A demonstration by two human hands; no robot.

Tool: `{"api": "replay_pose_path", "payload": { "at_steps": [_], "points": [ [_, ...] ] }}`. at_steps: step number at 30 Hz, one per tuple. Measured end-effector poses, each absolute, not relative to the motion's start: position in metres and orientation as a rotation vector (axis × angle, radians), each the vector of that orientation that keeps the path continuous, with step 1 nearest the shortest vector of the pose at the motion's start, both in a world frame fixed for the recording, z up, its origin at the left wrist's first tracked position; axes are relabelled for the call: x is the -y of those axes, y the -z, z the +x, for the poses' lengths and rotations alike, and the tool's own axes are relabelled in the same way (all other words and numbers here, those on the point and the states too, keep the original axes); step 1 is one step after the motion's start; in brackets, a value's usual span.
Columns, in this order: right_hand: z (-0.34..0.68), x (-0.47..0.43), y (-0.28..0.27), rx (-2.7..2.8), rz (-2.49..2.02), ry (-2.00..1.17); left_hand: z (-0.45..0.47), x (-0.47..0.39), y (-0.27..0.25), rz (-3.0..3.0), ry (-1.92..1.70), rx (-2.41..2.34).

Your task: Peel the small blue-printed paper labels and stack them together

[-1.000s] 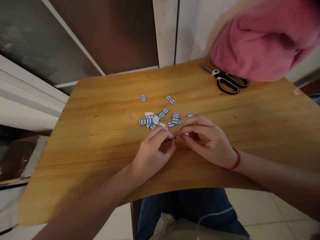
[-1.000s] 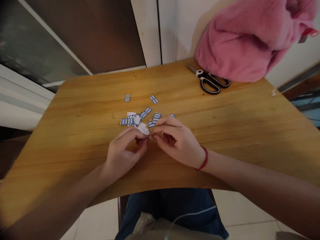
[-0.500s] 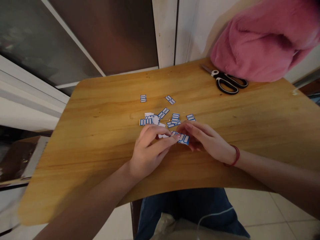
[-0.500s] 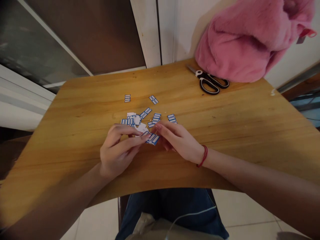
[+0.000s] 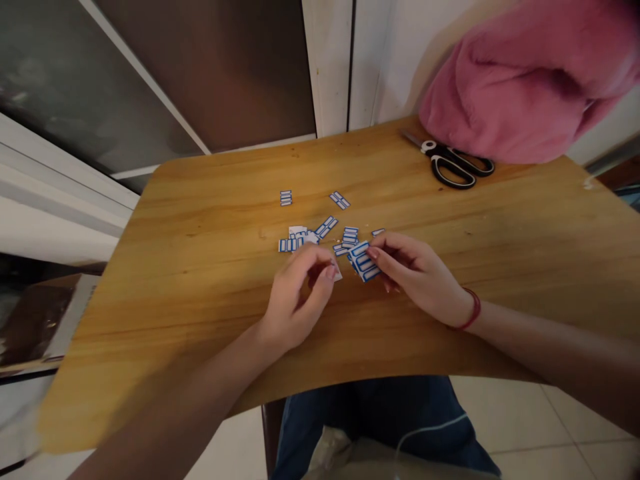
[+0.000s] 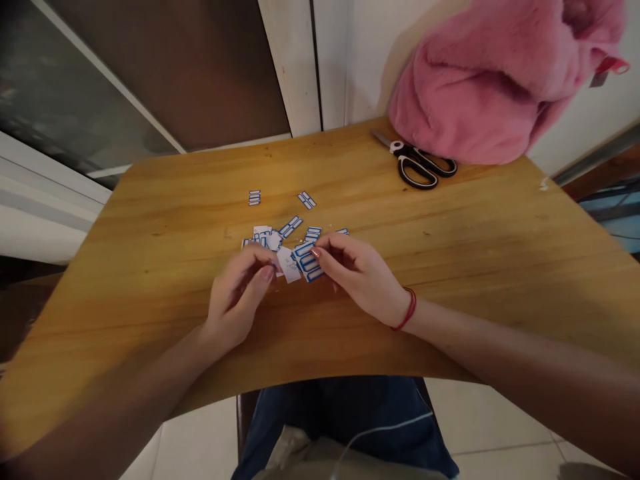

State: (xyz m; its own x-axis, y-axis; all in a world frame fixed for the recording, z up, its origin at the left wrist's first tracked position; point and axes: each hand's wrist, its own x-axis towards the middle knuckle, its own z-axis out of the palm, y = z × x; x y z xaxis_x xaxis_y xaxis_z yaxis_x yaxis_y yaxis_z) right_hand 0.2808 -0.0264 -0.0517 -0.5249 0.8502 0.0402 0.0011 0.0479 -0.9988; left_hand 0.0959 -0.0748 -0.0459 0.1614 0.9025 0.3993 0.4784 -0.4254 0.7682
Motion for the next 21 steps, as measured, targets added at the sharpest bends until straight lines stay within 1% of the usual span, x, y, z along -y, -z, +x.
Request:
{"api": "replay_pose_path", "payload": {
  "at_steps": [2,4,10,14,21],
  "points": [
    [0.2807,0.0287,0.0528,1.675,-0.892,-1.455,0.0988,0.0759,0.0457,1.918,-1.058,-1.281],
    [0.2809,0.0309,0.0540,1.722,-0.905,-1.389,0.1023,0.0761,0.0466,1.856,-0.999,-1.277],
    [0.2813,0.0343,0.0547,1.839,-0.897,-1.251,0.1062,0.0749,0.0508,1.743,-1.031,-1.274],
    [0.2817,0.0326,0.0543,1.884,-0.875,-1.241,0.1043,0.0747,0.0511,1.785,-1.036,-1.277],
    [0.2835,0.0287,0.0544,2.028,-0.889,-1.025,0.1018,0.0721,0.0517,1.902,-1.009,-1.316]
  ]
}}
